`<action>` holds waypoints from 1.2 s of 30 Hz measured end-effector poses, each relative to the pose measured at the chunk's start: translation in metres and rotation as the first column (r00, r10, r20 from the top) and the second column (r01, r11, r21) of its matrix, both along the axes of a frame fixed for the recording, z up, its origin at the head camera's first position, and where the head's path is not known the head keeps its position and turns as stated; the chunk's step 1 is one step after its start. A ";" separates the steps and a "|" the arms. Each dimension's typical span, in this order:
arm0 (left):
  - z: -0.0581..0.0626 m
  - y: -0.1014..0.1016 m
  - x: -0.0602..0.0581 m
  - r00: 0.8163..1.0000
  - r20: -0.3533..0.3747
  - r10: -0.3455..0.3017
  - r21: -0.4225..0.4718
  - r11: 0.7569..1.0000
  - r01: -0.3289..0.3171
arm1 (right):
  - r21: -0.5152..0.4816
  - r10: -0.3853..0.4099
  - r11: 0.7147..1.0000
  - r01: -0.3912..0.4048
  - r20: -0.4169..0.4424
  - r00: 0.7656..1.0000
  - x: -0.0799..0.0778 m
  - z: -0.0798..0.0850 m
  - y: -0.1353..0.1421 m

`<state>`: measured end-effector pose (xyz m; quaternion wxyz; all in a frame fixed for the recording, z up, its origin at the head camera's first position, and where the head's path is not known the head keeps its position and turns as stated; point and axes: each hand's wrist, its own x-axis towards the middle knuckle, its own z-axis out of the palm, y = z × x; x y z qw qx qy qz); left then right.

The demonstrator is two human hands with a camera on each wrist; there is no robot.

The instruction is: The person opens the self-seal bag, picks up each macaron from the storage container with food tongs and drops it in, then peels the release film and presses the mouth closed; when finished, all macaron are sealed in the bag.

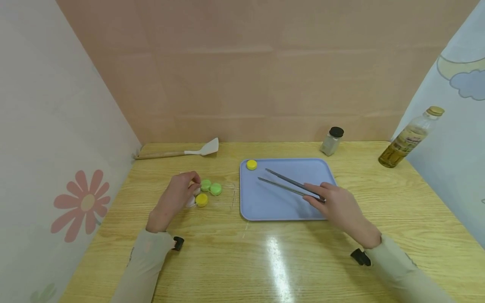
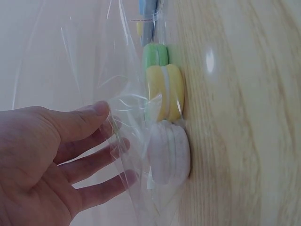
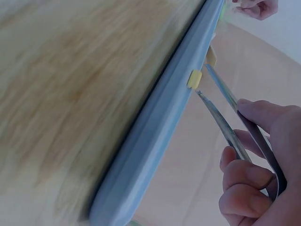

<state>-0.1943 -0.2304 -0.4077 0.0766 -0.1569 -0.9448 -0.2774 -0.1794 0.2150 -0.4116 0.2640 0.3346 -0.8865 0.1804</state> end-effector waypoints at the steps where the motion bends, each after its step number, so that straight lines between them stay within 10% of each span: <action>1: 0.000 0.000 0.000 1.000 0.000 -0.002 0.000 1.000 0.002 | 0.005 -0.011 1.000 0.011 0.014 1.000 -0.001 0.000 0.001; 36: 0.001 0.000 0.001 1.000 -0.015 -0.012 -0.007 1.000 0.012 | 0.061 -0.075 0.996 0.064 0.220 0.973 -0.048 -0.008 -0.028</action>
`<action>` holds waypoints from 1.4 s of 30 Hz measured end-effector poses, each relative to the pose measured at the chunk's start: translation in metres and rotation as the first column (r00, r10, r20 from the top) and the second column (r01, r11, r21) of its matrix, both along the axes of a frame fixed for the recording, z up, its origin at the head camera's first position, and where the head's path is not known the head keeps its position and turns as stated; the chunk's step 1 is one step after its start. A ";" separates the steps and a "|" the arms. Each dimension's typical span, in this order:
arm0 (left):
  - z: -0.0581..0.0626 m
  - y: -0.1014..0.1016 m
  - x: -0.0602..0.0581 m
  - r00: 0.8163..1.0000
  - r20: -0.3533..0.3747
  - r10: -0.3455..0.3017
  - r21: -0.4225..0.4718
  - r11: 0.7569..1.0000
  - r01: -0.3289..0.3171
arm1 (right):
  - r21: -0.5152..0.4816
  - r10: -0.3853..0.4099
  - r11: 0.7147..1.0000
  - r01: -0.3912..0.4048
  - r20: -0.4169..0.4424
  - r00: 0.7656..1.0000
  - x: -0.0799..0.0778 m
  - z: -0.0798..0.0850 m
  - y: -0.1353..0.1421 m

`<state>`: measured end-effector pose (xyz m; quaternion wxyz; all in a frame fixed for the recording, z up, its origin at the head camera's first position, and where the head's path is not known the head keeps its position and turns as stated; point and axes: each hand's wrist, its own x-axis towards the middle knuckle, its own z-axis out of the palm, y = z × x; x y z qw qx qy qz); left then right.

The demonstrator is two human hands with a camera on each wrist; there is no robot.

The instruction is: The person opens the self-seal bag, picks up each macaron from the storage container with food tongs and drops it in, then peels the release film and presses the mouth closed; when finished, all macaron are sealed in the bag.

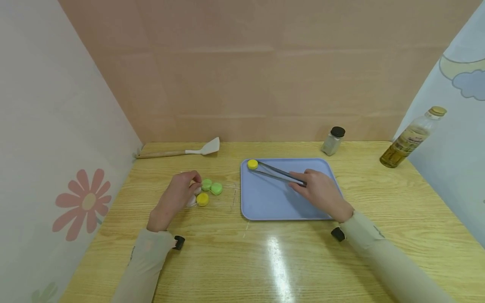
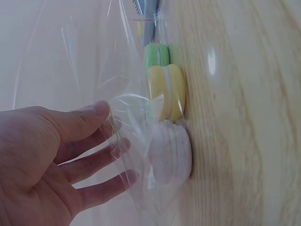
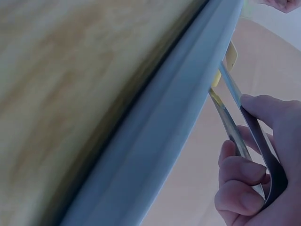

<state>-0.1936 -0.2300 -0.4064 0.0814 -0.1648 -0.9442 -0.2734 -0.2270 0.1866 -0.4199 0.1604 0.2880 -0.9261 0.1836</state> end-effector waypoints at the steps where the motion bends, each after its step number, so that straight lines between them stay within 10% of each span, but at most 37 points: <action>1: 0.000 0.000 0.000 1.000 -0.004 -0.004 -0.001 1.000 0.004 | -0.003 0.002 1.000 -0.002 0.003 1.000 -0.001 0.000 -0.001; 26: 0.002 0.001 0.000 1.000 0.016 0.009 0.005 1.000 -0.009 | -0.033 0.066 0.997 -0.069 -0.099 0.993 -0.002 -0.004 0.001; 42: 0.002 0.000 0.000 1.000 0.019 0.007 0.017 1.000 -0.007 | -0.036 0.188 0.980 -0.195 -0.155 0.970 0.033 0.020 0.011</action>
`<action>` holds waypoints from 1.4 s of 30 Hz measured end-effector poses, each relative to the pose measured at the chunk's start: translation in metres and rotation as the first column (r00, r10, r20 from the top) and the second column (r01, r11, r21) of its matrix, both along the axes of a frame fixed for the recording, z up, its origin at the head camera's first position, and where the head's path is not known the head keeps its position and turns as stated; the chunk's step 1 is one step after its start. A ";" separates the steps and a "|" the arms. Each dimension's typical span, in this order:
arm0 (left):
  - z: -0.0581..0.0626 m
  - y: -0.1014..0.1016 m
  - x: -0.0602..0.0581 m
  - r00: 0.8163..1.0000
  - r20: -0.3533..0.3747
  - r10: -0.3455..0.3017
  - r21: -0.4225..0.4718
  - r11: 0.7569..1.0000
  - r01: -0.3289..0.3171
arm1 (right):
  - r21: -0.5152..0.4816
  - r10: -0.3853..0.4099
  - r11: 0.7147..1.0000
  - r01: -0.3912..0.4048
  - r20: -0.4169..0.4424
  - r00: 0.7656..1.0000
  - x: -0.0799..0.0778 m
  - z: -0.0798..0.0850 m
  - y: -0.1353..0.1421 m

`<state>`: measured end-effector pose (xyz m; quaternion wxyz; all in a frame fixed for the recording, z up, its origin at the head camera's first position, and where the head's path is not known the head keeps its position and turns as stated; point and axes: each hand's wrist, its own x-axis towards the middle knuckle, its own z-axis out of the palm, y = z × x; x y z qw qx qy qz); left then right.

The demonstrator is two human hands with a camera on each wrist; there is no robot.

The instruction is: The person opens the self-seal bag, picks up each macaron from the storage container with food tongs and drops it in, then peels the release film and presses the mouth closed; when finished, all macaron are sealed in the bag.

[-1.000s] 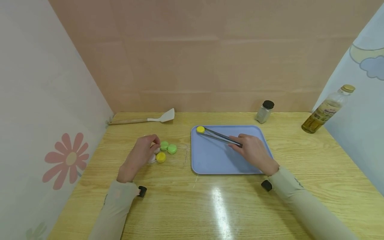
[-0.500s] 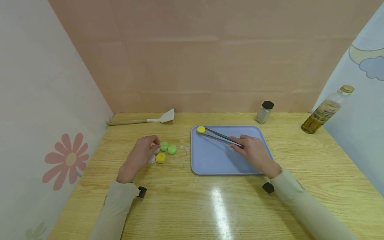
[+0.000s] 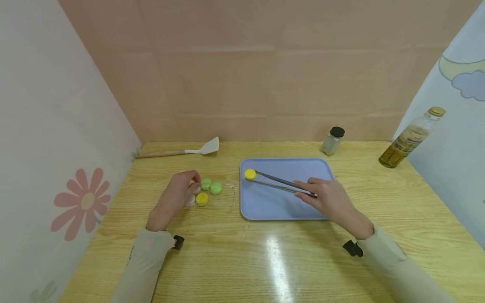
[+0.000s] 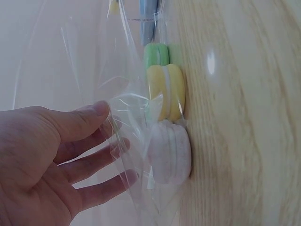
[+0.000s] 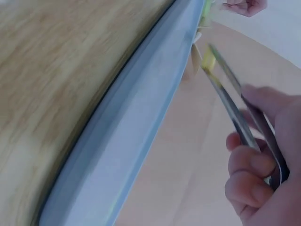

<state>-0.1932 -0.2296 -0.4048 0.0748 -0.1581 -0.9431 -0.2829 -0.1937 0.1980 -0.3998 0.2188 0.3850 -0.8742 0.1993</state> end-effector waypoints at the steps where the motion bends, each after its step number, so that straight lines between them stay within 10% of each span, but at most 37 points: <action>1: 0.000 0.000 0.000 1.000 -0.002 -0.001 0.000 1.000 0.001 | 0.006 0.023 1.000 -0.023 0.009 1.000 0.002 0.000 0.001; 14: -0.001 -0.001 -0.001 1.000 -0.012 -0.007 -0.001 1.000 0.007 | 0.025 0.198 0.980 -0.200 0.054 0.979 0.011 -0.006 -0.029; 42: 0.001 0.000 0.000 1.000 0.001 0.001 -0.011 1.000 -0.001 | 0.121 0.164 0.976 -0.179 0.122 0.979 0.007 -0.013 -0.081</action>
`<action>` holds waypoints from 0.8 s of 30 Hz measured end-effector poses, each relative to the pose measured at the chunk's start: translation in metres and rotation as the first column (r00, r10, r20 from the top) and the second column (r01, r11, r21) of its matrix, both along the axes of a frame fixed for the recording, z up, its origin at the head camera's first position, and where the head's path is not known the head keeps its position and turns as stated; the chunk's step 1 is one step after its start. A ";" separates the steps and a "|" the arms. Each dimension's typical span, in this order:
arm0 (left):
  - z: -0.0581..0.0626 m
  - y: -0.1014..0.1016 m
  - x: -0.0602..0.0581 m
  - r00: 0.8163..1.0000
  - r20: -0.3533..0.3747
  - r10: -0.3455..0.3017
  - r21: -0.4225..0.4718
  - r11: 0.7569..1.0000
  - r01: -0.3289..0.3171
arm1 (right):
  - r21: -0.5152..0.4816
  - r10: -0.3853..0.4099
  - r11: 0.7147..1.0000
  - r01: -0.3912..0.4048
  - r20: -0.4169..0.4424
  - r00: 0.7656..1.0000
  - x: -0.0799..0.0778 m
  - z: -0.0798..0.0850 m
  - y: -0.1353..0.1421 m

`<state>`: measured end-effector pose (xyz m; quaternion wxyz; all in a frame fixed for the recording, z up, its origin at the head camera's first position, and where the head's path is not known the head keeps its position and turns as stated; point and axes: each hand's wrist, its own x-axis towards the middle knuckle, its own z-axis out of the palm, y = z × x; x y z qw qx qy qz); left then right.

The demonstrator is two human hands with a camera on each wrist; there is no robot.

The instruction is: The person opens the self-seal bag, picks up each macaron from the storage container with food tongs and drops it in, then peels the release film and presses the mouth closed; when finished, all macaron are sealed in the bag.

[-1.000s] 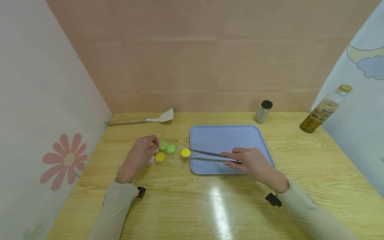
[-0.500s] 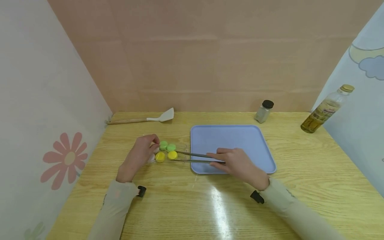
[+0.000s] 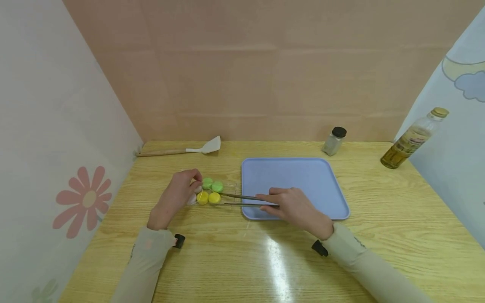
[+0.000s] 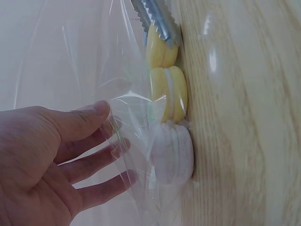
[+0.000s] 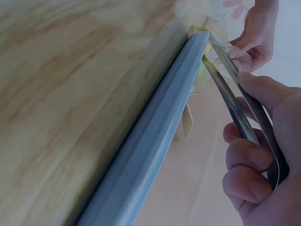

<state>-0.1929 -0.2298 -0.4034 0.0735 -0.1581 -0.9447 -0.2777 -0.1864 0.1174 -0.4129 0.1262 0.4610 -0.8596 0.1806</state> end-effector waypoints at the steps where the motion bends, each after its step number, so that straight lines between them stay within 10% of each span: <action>1: 0.000 0.000 0.000 1.000 0.000 0.000 -0.001 1.000 0.000 | 0.001 -0.002 1.000 0.002 0.008 1.000 0.000 0.000 0.000; 24: 0.000 0.000 0.000 1.000 -0.002 -0.003 -0.005 1.000 0.003 | -0.078 -0.017 0.997 0.010 -0.081 0.997 0.007 0.007 0.029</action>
